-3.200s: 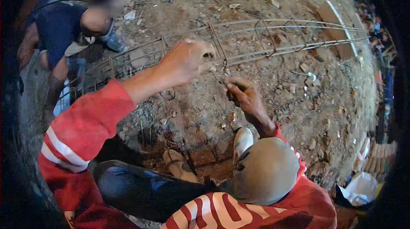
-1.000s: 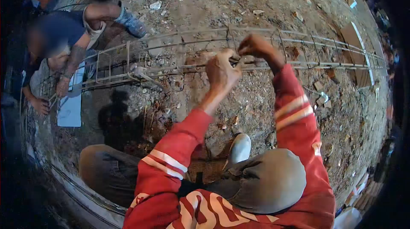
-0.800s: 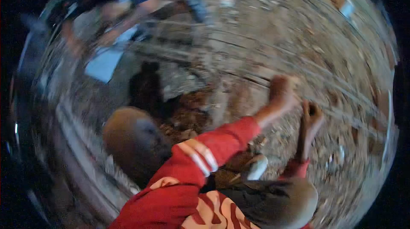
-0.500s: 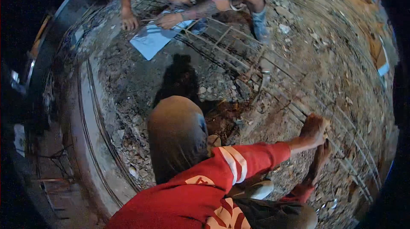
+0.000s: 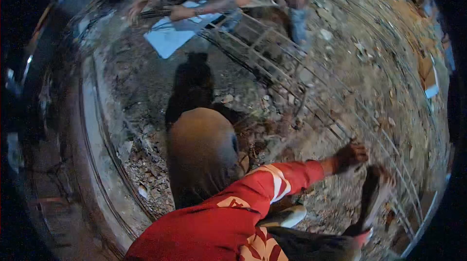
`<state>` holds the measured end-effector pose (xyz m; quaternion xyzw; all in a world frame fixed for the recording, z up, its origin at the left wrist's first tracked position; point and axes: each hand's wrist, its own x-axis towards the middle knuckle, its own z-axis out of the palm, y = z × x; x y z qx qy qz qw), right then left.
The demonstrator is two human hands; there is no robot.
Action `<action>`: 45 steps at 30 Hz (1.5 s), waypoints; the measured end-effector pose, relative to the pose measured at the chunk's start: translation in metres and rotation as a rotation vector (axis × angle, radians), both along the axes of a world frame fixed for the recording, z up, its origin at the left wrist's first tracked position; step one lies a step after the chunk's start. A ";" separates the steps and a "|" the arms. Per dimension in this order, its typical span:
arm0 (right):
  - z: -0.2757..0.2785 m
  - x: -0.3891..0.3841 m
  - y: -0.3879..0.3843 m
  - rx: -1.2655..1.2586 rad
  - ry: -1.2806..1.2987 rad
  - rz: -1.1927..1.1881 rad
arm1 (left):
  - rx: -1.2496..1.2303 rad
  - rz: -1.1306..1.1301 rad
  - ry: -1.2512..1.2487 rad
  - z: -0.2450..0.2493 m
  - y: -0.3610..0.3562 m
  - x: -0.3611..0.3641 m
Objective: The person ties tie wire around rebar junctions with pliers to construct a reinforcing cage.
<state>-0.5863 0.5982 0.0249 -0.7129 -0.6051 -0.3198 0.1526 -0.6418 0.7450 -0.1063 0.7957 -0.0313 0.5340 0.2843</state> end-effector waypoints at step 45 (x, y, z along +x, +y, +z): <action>0.056 -0.034 0.022 0.271 1.437 -0.066 | -0.213 0.815 0.863 0.162 0.200 -0.170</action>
